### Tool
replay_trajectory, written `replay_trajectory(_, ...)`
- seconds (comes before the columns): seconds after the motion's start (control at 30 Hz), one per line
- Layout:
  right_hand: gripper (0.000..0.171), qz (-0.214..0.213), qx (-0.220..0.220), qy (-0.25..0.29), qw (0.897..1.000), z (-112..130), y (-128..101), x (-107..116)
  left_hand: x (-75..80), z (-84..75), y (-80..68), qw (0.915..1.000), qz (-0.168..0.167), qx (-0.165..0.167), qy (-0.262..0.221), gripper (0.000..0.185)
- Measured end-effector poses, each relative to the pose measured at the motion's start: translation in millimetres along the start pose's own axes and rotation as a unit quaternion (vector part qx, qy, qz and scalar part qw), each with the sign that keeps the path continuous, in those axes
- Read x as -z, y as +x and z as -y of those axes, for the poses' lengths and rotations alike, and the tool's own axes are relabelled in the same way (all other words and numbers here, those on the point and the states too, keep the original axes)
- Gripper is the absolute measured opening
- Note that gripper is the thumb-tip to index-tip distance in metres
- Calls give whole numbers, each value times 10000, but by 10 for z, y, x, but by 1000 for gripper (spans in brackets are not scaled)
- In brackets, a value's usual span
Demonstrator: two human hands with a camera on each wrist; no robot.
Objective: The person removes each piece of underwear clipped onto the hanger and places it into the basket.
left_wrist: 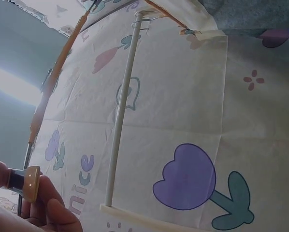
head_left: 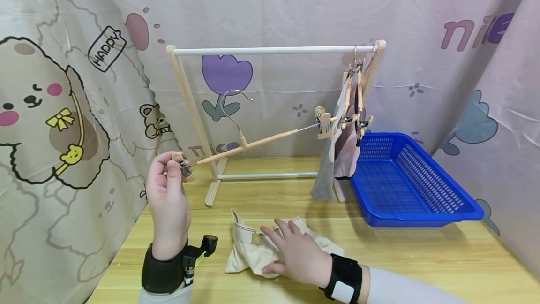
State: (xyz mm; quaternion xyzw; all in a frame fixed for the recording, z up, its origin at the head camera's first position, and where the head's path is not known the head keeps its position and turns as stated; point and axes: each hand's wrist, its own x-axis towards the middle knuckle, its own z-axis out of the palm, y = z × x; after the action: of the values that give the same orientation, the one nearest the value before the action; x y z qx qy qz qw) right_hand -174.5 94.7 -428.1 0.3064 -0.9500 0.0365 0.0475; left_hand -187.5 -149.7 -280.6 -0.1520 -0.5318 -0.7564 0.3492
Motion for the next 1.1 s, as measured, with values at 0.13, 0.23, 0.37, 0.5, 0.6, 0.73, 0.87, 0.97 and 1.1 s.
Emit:
replay_trajectory(0.13, 90, 69, -86, 85, 9999, 5, 16, -51, -1, -21, 4, 9996, -263, 66, 108, 14)
replay_trajectory(0.23, 89, 70, -114, 202, 9997, 7, 25, -70, -3, -28, 8, 9989, -448, 99, 123, 12)
replay_trajectory(0.37, 86, 81, -153, 283, 9994, 8, 30, -83, -3, -25, 16, 9980, -615, 93, 51, 12)
replay_trajectory(0.5, 80, 151, -190, 394, 9989, -1, 37, -91, -4, -20, 19, 9975, -693, 84, 77, 12)
replay_trajectory(0.6, 75, 165, -192, 436, 9987, -13, 45, -88, -6, -15, 18, 9971, -730, 127, 150, 11)
replay_trajectory(0.73, 70, 101, -41, 266, 9996, -39, 59, -79, -10, -5, 22, 9969, -743, 188, 188, 11)
replay_trajectory(0.87, 67, 32, 161, 154, 9997, -71, 72, -55, -12, 3, 27, 9970, -718, 185, 204, 10)
replay_trajectory(0.97, 67, -35, 273, 78, 9996, -90, 74, -45, -11, 3, 31, 9970, -707, 181, 251, 9)
replay_trajectory(1.1, 68, -159, 503, -209, 9984, -112, 74, -47, -14, 2, 35, 9966, -710, 255, 317, 9)
